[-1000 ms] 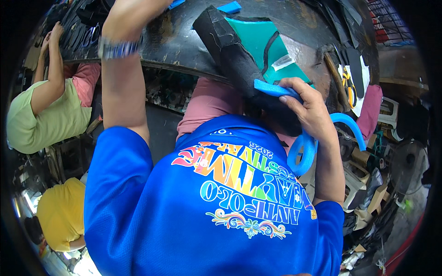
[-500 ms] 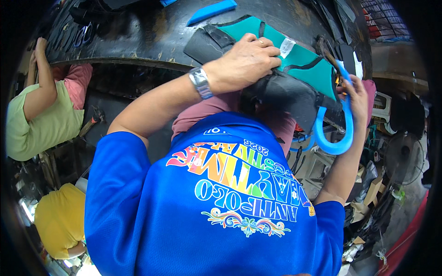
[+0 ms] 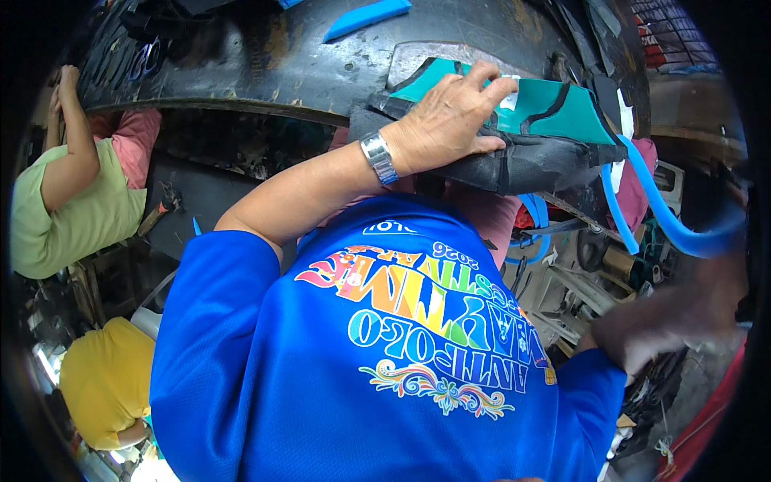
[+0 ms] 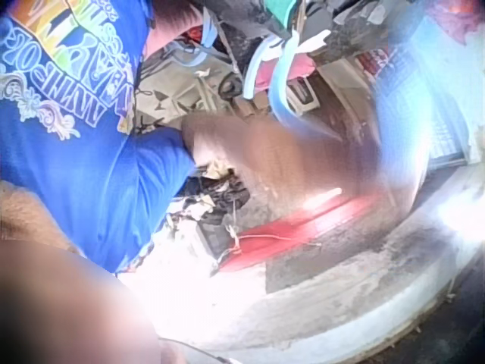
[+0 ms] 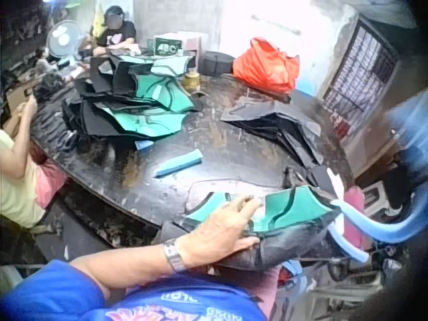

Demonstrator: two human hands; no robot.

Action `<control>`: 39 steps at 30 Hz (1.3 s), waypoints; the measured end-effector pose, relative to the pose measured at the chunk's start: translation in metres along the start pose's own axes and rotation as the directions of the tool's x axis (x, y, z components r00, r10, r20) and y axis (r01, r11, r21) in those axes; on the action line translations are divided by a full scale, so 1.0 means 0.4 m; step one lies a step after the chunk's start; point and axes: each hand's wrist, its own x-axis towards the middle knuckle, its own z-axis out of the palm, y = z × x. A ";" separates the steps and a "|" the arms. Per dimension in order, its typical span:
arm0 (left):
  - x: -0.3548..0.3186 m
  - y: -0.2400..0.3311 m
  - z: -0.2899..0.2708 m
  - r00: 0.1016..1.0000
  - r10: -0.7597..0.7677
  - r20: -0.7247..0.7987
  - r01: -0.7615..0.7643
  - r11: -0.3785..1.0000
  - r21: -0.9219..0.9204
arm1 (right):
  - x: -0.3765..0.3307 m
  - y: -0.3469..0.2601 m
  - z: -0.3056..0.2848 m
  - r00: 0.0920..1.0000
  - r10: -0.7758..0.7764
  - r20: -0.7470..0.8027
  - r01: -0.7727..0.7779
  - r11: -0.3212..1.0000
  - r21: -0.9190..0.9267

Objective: The person assembles a sandal by hand, using a blue plastic template to position and cut black foam and green insole material. They repeatedly align the template, trim the foam with scissors, and press the layers together on a workbench.

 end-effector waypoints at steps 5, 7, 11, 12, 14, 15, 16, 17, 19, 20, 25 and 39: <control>-0.036 -0.042 -0.128 0.998 0.055 0.015 -0.056 0.997 0.050 | -0.082 -0.063 0.419 0.716 0.408 0.567 -0.658 0.667 0.350; -0.069 -0.063 -0.178 0.995 0.070 0.065 -0.081 0.982 0.171 | -0.115 -0.032 0.461 0.711 0.395 0.581 -0.679 0.598 0.425; -0.122 -0.083 -0.191 0.998 -0.052 0.038 0.053 0.998 -0.040 | -0.126 -0.016 0.464 0.707 0.320 0.631 -0.667 0.599 0.444; -0.128 -0.085 -0.180 0.996 -0.086 0.017 0.087 0.987 -0.132 | -0.121 -0.024 0.460 0.706 0.313 0.635 -0.664 0.605 0.440; -0.134 -0.092 -0.162 0.995 -0.098 -0.004 0.098 0.991 -0.089 | -0.110 -0.049 0.456 0.718 0.281 0.637 -0.647 0.607 0.461; -0.135 -0.096 -0.157 0.992 -0.124 -0.017 0.122 0.987 -0.106 | -0.106 -0.062 0.457 0.734 0.284 0.617 -0.611 0.672 0.417; -0.137 -0.100 -0.154 0.988 -0.153 -0.024 0.149 0.981 -0.125 | -0.105 -0.075 0.460 0.726 0.287 0.625 -0.610 0.689 0.392; -0.137 -0.106 -0.154 0.988 -0.151 -0.019 0.148 0.981 -0.125 | -0.104 -0.085 0.462 0.718 0.290 0.632 -0.606 0.706 0.365; -0.139 -0.114 -0.157 0.989 -0.144 -0.017 0.140 0.980 -0.145 | -0.107 -0.096 0.469 0.718 0.268 0.643 -0.537 0.800 0.266; -0.140 -0.115 -0.159 0.990 -0.143 -0.015 0.139 0.978 -0.158 | -0.108 -0.099 0.471 0.721 0.254 0.644 -0.515 0.819 0.253; -0.143 -0.118 -0.154 0.988 -0.152 -0.014 0.148 0.976 -0.161 | -0.109 -0.094 0.476 0.685 0.258 0.681 -0.509 0.839 0.194; -0.141 -0.107 -0.162 0.993 -0.122 -0.007 0.119 0.981 -0.154 | -0.115 -0.096 0.487 0.686 0.273 0.675 -0.496 0.854 0.159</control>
